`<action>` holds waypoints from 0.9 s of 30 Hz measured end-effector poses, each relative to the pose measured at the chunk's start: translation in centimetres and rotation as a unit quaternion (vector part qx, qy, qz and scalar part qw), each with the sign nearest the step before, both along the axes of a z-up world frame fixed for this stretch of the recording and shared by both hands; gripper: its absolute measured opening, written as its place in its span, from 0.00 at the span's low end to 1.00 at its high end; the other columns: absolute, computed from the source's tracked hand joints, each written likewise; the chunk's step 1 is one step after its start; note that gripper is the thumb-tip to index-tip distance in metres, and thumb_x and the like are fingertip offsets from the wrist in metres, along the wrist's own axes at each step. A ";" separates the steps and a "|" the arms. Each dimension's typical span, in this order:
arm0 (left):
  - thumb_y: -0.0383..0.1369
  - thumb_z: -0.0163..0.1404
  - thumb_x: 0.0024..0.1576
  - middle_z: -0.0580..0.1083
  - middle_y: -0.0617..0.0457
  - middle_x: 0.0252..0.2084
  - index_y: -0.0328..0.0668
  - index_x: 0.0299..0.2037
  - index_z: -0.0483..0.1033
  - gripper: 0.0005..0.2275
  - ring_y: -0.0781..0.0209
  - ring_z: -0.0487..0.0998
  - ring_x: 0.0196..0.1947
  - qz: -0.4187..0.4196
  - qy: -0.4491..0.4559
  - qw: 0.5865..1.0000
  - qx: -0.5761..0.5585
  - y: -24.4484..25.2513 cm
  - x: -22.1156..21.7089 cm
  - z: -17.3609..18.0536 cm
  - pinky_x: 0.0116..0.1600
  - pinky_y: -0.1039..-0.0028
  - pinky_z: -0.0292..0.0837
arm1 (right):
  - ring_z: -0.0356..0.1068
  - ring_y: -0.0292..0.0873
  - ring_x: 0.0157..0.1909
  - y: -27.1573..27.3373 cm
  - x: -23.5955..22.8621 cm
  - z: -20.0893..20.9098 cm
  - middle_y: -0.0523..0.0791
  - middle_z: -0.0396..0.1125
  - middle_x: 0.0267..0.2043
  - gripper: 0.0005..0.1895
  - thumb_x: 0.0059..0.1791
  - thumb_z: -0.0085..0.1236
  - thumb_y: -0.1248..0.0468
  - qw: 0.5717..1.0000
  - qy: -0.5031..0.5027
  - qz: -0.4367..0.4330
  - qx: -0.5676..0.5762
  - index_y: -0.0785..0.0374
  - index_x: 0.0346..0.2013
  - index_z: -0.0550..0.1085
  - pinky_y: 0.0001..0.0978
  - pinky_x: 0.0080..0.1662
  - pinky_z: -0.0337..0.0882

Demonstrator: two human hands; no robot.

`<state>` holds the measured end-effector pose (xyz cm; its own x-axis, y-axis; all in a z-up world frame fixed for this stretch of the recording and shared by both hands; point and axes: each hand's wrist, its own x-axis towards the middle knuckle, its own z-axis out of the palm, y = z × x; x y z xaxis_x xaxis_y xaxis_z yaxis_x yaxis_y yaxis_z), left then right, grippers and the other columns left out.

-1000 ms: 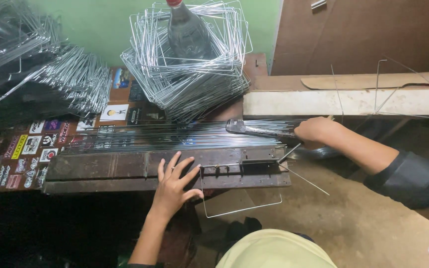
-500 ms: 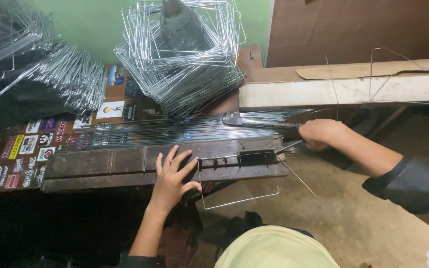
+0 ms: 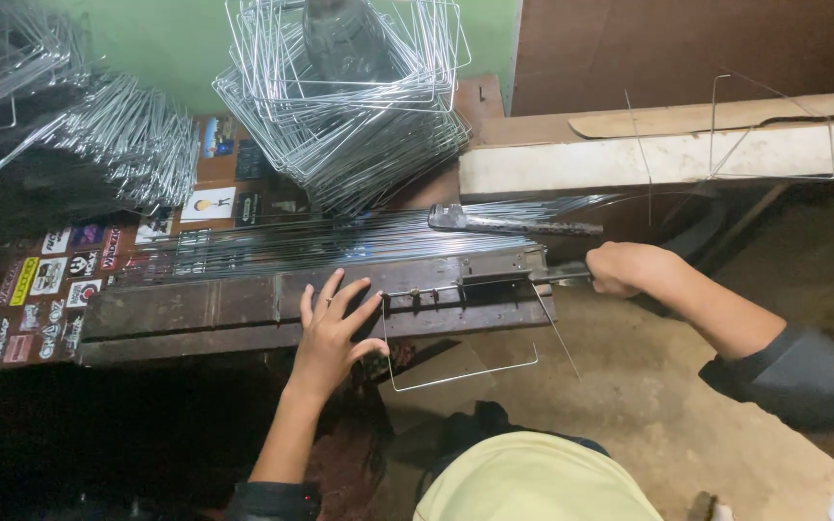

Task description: Bending straight metal wires into rectangular frames using a manual bending jig.

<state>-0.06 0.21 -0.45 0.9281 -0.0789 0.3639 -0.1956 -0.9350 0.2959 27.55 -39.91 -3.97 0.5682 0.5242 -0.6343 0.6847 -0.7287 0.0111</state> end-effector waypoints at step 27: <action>0.49 0.63 0.40 0.68 0.53 0.65 0.50 0.59 0.76 0.33 0.42 0.58 0.72 -0.006 0.007 1.000 -0.010 0.4 -0.1 -0.5 0.70 0.33 0.45 | 0.76 0.64 0.31 -3.0 -5.8 -2.4 0.64 0.70 0.24 0.10 0.39 0.55 0.67 0.980 -0.054 -0.125 0.145 0.71 0.15 0.75 0.53 0.35 0.73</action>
